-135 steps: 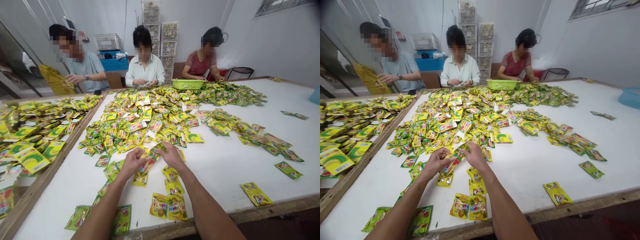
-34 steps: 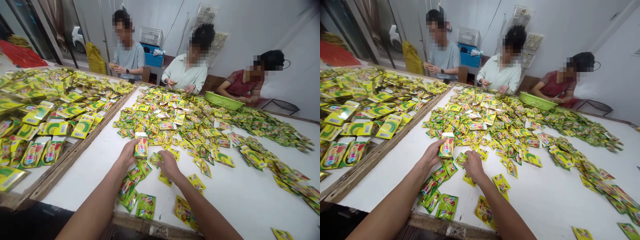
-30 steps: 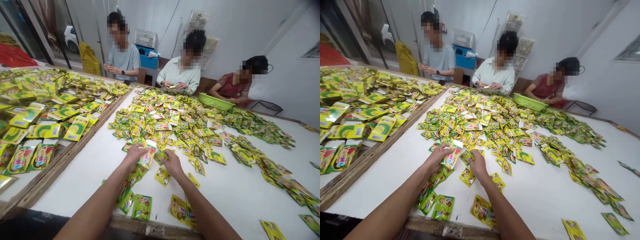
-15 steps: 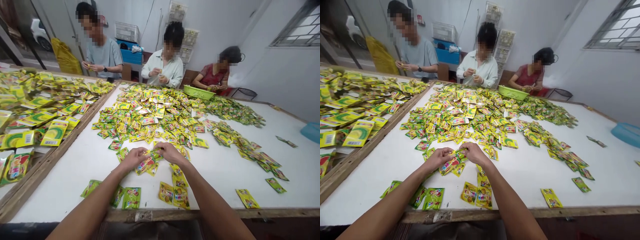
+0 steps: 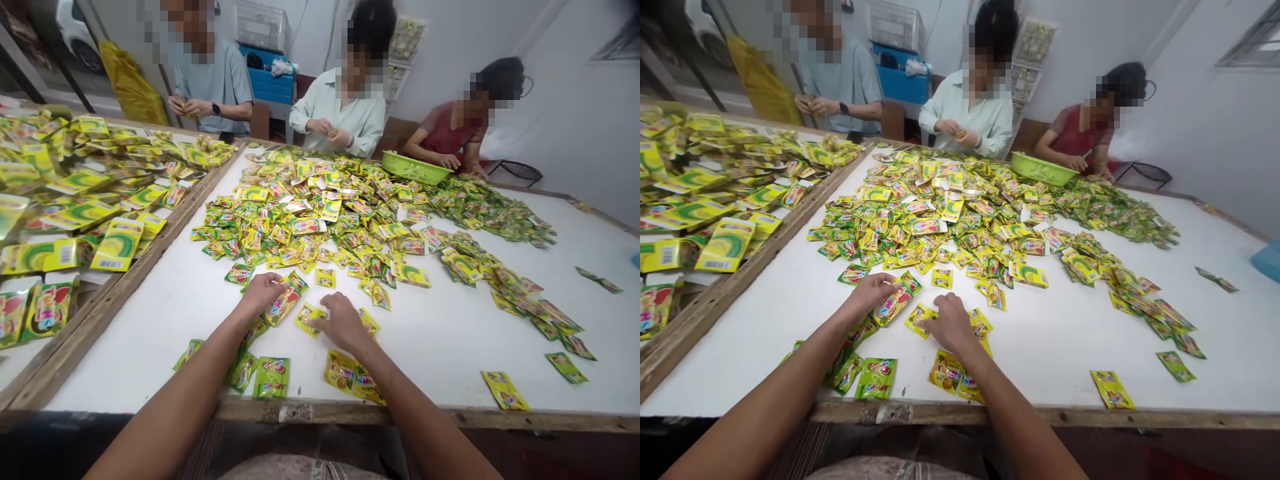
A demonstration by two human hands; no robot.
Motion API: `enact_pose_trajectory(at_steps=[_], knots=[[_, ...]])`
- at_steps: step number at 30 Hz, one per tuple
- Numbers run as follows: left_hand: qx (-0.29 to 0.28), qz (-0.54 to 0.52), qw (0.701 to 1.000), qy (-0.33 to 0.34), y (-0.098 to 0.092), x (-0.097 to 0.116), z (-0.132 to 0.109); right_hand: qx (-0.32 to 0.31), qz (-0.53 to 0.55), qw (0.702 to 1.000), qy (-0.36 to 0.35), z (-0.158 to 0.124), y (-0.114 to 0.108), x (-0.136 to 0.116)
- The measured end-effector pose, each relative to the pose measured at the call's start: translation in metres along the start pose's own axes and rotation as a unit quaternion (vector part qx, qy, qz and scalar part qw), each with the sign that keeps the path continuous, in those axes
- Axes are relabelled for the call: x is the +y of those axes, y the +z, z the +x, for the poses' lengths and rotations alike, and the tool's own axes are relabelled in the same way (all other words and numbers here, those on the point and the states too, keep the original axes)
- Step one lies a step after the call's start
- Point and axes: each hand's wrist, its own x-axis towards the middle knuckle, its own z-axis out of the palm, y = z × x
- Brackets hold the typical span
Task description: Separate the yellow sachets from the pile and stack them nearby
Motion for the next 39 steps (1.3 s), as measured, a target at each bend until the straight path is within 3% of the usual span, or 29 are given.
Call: enact_pose_trajectory(at_steps=[2, 4, 7, 10, 14, 20, 25, 27, 31, 35, 39], knots=[[0.001, 0.004, 1.0, -0.007, -0.001, -0.001, 0.001, -0.018, -0.02, 1.0, 0.004, -0.008, 0.006, 0.002], [-0.002, 0.006, 1.0, -0.006, 0.0, -0.002, 0.001, -0.025, 0.035, 0.998, 0.04, -0.009, 0.005, 0.003], [-0.015, 0.017, 1.0, 0.003, 0.001, -0.002, -0.002, -0.022, 0.236, 0.969, 0.075, -0.004, -0.006, 0.006], [-0.068, 0.032, 0.997, 0.017, 0.006, -0.001, -0.006, 0.015, 0.383, 0.923, 0.028, 0.006, -0.019, 0.007], [-0.143, -0.016, 0.989, 0.031, 0.01, 0.003, -0.011, -0.002, 0.346, 0.938, -0.013, 0.021, -0.022, 0.009], [-0.183, -0.034, 0.982, 0.034, 0.005, 0.005, -0.013, -0.025, 0.244, 0.969, -0.043, 0.033, -0.026, 0.011], [-0.22, -0.035, 0.974, 0.042, 0.005, 0.007, -0.013, -0.143, 0.213, 0.964, -0.069, 0.038, -0.045, 0.003], [-0.233, -0.054, 0.97, 0.034, 0.006, 0.009, -0.014, -0.162, 0.219, 0.959, -0.074, 0.042, -0.046, 0.0], [-0.223, -0.119, 0.967, 0.006, 0.007, 0.01, -0.015, -0.108, 0.276, 0.954, -0.055, 0.044, -0.031, -0.003], [-0.207, -0.113, 0.972, -0.007, 0.008, 0.007, -0.013, -0.034, 0.363, 0.931, 0.005, 0.036, -0.012, -0.003], [-0.21, -0.082, 0.974, 0.009, 0.007, 0.007, -0.014, 0.0, 0.356, 0.934, 0.009, 0.026, -0.015, -0.004]])
